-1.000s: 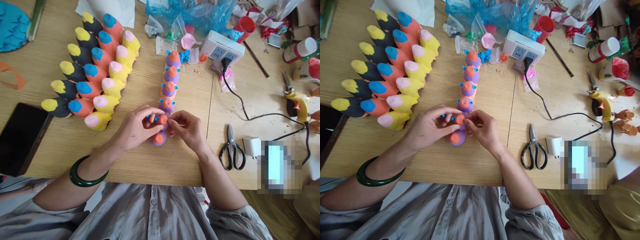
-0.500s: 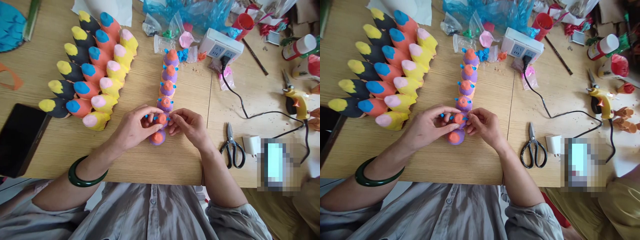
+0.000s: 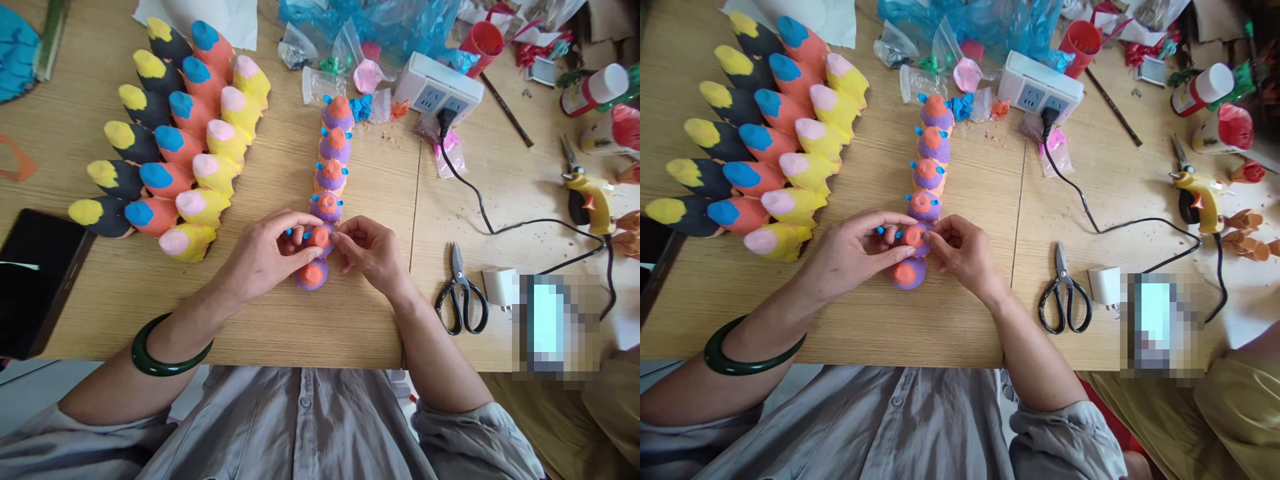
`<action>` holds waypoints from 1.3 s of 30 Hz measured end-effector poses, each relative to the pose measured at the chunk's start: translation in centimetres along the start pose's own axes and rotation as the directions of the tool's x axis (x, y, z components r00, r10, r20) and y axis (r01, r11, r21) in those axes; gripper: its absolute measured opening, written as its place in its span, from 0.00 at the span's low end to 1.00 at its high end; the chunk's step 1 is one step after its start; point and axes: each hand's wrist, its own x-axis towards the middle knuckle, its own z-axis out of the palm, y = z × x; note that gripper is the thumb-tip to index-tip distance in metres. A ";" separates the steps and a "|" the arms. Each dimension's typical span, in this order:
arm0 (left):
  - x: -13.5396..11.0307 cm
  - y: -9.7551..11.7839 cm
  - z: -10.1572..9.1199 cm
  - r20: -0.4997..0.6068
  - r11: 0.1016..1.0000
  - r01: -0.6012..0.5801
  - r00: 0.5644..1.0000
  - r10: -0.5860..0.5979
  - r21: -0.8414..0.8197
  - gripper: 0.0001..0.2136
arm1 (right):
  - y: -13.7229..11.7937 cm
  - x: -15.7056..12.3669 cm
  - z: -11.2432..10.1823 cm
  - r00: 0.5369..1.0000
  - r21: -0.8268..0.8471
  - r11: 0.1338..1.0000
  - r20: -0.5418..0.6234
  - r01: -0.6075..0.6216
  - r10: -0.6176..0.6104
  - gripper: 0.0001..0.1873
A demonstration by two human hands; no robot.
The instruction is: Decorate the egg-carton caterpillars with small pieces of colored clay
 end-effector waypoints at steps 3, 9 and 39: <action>0.0 -0.1 0.1 -0.010 1.000 -0.019 1.000 0.019 0.003 0.12 | -0.1 0.0 -0.1 1.000 0.003 1.000 -0.022 0.006 -0.006 0.29; 0.3 -1.0 1.0 -0.100 0.995 -0.102 0.990 0.101 -0.004 0.13 | -0.4 0.0 -0.5 0.983 -0.043 0.996 -0.161 0.082 -0.088 0.25; 1.1 0.5 -0.4 -0.248 0.718 -0.072 0.958 -0.143 -0.692 0.19 | 1.7 1.4 -1.1 0.855 -0.101 0.944 -0.402 0.313 -0.327 0.18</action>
